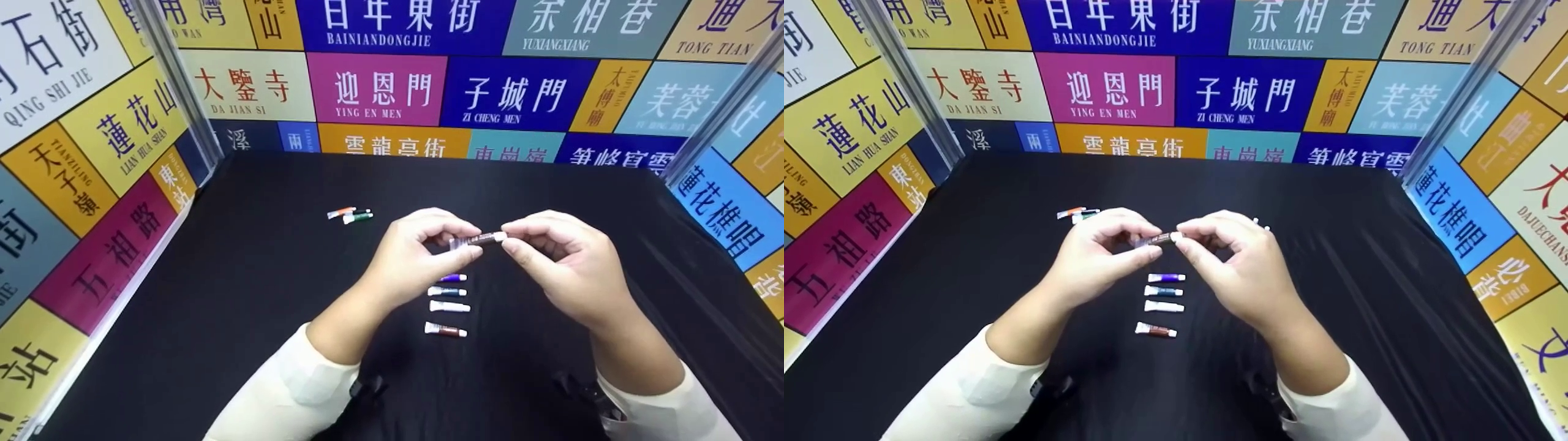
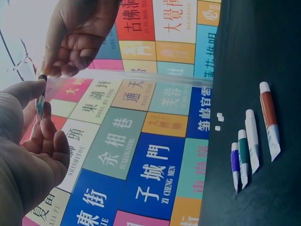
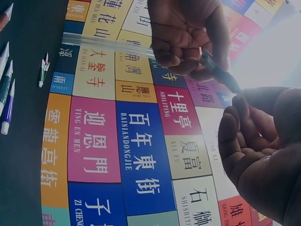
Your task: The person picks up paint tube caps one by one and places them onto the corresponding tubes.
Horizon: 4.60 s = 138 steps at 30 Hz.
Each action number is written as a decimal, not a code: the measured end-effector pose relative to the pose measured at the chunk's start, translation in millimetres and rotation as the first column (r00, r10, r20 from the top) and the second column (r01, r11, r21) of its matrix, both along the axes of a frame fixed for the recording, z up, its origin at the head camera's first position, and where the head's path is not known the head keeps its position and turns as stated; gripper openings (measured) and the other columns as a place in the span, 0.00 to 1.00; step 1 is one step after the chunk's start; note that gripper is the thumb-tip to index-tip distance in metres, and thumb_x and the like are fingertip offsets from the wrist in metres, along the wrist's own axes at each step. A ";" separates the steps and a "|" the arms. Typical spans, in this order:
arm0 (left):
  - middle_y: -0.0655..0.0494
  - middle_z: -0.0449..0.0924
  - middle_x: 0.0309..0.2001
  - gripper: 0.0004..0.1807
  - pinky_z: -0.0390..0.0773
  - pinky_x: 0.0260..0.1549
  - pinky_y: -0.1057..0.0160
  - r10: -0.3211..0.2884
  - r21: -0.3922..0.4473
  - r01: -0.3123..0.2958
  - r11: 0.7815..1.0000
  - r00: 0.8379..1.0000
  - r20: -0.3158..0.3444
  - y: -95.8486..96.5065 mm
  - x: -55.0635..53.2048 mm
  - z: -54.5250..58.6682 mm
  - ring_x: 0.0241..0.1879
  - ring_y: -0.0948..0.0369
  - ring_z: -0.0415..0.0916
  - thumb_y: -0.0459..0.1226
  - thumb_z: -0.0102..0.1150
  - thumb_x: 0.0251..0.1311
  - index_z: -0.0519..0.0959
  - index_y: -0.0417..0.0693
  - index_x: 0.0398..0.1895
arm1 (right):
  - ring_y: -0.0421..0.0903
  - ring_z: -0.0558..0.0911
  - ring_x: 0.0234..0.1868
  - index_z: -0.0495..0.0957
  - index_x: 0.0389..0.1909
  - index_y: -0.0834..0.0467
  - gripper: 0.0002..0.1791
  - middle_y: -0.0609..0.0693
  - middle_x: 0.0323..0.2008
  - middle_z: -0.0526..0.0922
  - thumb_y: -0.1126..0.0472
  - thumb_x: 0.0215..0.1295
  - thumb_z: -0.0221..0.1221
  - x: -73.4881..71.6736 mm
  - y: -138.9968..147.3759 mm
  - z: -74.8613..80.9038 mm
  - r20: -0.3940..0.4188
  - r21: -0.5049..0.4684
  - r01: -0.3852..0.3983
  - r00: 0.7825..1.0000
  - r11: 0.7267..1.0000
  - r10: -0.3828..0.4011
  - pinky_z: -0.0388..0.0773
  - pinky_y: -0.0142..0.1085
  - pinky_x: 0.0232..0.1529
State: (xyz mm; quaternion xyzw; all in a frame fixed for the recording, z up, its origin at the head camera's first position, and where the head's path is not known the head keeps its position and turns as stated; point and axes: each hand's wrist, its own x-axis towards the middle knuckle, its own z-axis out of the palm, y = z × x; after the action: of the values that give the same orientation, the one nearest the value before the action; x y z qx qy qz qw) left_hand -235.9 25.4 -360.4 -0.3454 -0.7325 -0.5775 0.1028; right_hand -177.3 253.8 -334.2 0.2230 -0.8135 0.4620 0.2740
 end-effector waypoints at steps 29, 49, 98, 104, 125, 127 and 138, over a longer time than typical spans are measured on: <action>0.57 0.91 0.39 0.10 0.79 0.43 0.68 0.187 -0.390 -0.098 0.916 0.962 0.198 11.1 -75.5 -70.3 0.37 0.68 0.78 0.42 0.77 0.61 0.92 0.52 0.44 | 0.39 0.83 0.32 0.92 0.44 0.57 0.13 0.44 0.40 0.89 0.73 0.62 0.73 -1.9 9.0 2.4 0.001 -0.054 0.029 1.000 0.998 -0.029 0.79 0.23 0.33; 0.58 0.92 0.39 0.06 0.81 0.50 0.62 0.220 -0.600 -0.057 0.798 0.954 0.203 23.8 -90.9 -93.6 0.39 0.66 0.78 0.40 0.75 0.64 0.92 0.51 0.42 | 0.36 0.89 0.35 0.91 0.48 0.58 0.10 0.37 0.38 0.90 0.67 0.67 0.71 -33.0 36.0 -3.3 0.138 -0.117 0.148 0.982 0.982 -0.132 0.84 0.23 0.39; 0.51 0.91 0.48 0.14 0.81 0.61 0.55 0.308 -0.618 -0.160 0.769 0.941 0.140 -11.4 -113.8 -87.5 0.52 0.53 0.86 0.41 0.73 0.65 0.88 0.47 0.51 | 0.31 0.85 0.35 0.78 0.69 0.63 0.30 0.24 0.35 0.83 0.50 0.74 0.67 -161.4 123.1 -103.1 0.676 -0.046 0.322 0.707 0.946 -0.208 0.87 0.27 0.42; 0.49 0.91 0.51 0.16 0.80 0.63 0.54 0.339 -0.612 -0.203 0.765 0.934 0.113 -28.3 -122.7 -83.8 0.55 0.51 0.85 0.41 0.73 0.66 0.88 0.45 0.54 | 0.32 0.87 0.41 0.75 0.72 0.63 0.34 0.25 0.37 0.85 0.49 0.73 0.68 -166.8 130.7 -110.7 0.721 -0.080 0.341 0.669 0.937 -0.182 0.86 0.27 0.43; 0.43 0.89 0.55 0.20 0.81 0.61 0.56 0.486 -0.379 -0.366 0.850 0.823 0.294 -91.8 -164.1 -85.9 0.53 0.51 0.84 0.34 0.71 0.65 0.85 0.41 0.60 | 0.33 0.88 0.39 0.68 0.77 0.66 0.39 0.30 0.36 0.89 0.54 0.71 0.70 -177.0 148.8 -127.2 0.797 -0.220 0.364 0.602 0.905 -0.049 0.85 0.25 0.42; 0.42 0.89 0.55 0.20 0.82 0.60 0.57 0.491 -0.365 -0.375 0.852 0.814 0.311 -96.5 -167.0 -87.1 0.52 0.51 0.85 0.33 0.70 0.66 0.85 0.40 0.60 | 0.33 0.88 0.39 0.67 0.78 0.66 0.40 0.33 0.37 0.90 0.56 0.71 0.70 -176.7 150.3 -128.7 0.806 -0.240 0.368 0.591 0.898 -0.026 0.86 0.25 0.43; 0.44 0.89 0.58 0.20 0.80 0.66 0.54 0.528 -0.495 -0.330 0.804 0.779 0.338 -109.0 -175.0 -99.5 0.59 0.50 0.84 0.34 0.69 0.67 0.85 0.40 0.61 | 0.31 0.85 0.39 0.70 0.78 0.61 0.38 0.25 0.36 0.86 0.53 0.71 0.70 -177.2 157.6 -133.6 0.839 -0.069 0.287 0.534 0.955 -0.100 0.82 0.21 0.46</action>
State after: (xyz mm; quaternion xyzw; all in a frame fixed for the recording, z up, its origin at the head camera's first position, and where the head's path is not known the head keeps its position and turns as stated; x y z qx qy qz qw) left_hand -410.9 -83.5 -459.9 -0.0314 -0.8993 -0.4359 -0.0163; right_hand -354.4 411.4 -467.8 -0.1409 -0.8152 0.5573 -0.0700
